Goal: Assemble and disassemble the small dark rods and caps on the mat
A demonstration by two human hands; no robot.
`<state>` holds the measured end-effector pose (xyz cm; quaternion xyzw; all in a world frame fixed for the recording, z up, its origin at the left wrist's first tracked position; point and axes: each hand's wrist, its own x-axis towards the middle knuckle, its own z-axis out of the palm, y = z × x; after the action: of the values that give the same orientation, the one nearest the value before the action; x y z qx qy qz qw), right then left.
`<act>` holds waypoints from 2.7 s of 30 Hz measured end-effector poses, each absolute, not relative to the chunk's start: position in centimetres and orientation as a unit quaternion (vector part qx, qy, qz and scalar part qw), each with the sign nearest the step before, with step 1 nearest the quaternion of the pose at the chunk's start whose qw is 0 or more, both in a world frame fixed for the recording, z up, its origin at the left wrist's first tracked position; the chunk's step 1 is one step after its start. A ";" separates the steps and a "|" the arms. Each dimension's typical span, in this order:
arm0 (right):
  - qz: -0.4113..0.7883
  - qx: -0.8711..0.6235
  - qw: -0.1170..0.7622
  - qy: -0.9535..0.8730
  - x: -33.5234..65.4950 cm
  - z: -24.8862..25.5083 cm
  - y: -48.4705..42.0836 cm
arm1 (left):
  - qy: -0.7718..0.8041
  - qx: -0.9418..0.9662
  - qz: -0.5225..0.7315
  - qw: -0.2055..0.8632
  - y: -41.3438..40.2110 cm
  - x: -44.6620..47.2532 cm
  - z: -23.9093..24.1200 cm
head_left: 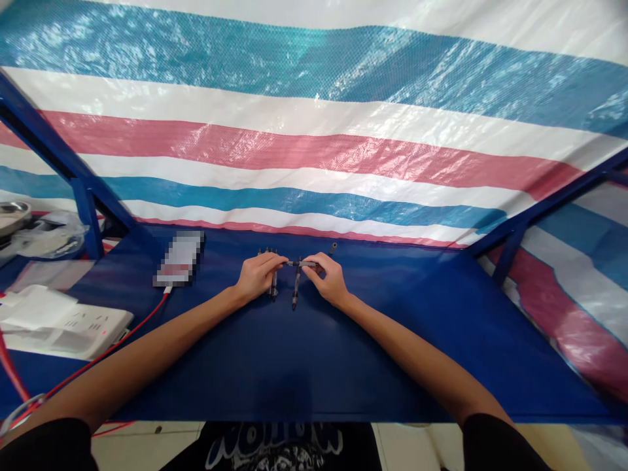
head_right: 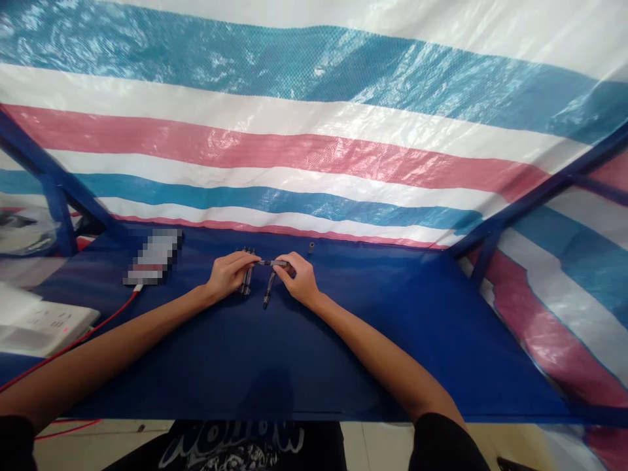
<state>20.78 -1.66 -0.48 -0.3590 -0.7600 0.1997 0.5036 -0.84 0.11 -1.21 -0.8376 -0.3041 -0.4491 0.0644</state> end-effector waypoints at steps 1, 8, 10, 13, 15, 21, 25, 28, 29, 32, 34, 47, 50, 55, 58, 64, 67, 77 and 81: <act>0.200 -0.359 0.503 -0.760 20.8 -0.5 -1.7 | -0.301 -0.838 -0.449 0.068 0.1 -0.8 -1.2; 0.201 -0.358 0.498 -0.764 20.9 -0.5 -1.7 | -0.270 -0.841 -0.459 0.097 0.2 -0.8 -1.1; 0.195 -0.355 0.498 -0.767 20.9 -0.5 -1.7 | -0.269 -0.841 -0.459 0.100 0.3 -0.9 -1.2; 0.186 -0.355 0.495 -0.771 20.9 -0.5 -1.8 | -0.276 -0.840 -0.457 0.098 0.3 -0.9 -1.3; 0.184 -0.359 0.491 -0.772 20.9 -0.5 -1.8 | -0.280 -0.840 -0.455 0.101 0.3 -1.0 -1.4; 0.183 -0.364 0.483 -0.775 20.9 -0.5 -1.8 | -0.268 -0.839 -0.456 0.129 0.3 -1.0 -1.4; 0.183 -0.371 0.481 -0.773 20.9 -0.5 -1.9 | -0.275 -0.839 -0.454 0.117 0.1 -0.9 -1.3; 0.185 -0.371 0.484 -0.771 20.9 -0.5 -1.9 | -0.294 -0.845 -0.437 0.092 -0.1 -0.7 -1.0; 0.183 -0.372 0.486 -0.770 20.9 -0.5 -1.9 | -0.299 -0.847 -0.432 0.085 -0.2 -0.7 -0.9; 0.174 -0.376 0.489 -0.768 20.8 -0.4 -1.9 | -0.308 -0.846 -0.429 0.072 -0.3 -0.5 -0.6; 0.173 -0.371 0.491 -0.769 20.8 -0.3 -1.9 | -0.307 -0.847 -0.429 0.070 -0.3 -0.5 -0.5; 0.174 -0.348 0.485 -0.783 20.7 -0.6 -1.9 | -0.294 -0.854 -0.422 0.077 -0.1 -0.6 -0.9; 0.169 -0.341 0.488 -0.786 20.6 -0.6 -1.8 | -0.298 -0.854 -0.421 0.072 -0.1 -0.6 -0.8; 0.169 -0.345 0.483 -0.787 20.7 -0.8 -1.7 | -0.299 -0.854 -0.420 0.075 0.0 -0.6 -0.9; 0.172 -0.347 0.480 -0.787 20.7 -0.8 -1.6 | -0.295 -0.853 -0.424 0.077 0.1 -0.6 -1.0; 0.176 -0.346 0.479 -0.787 20.7 -0.9 -1.6 | -0.291 -0.855 -0.423 0.079 0.3 -0.7 -1.4; 0.170 -0.346 0.475 -0.791 20.7 -1.0 -1.7 | -0.289 -0.854 -0.424 0.084 0.3 -0.7 -1.1; 0.136 -0.306 0.491 -0.804 21.1 2.1 -2.0 | -0.281 -0.840 -0.450 0.115 -1.1 0.2 2.9; 0.126 -0.285 0.506 -0.804 21.0 3.6 -2.6 | -0.284 -0.825 -0.476 0.109 -2.0 0.5 3.9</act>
<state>21.03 -2.56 3.60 -0.2853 -0.8044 0.1257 0.5057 0.54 -2.04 3.89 -0.8254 -0.2840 -0.4756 0.1094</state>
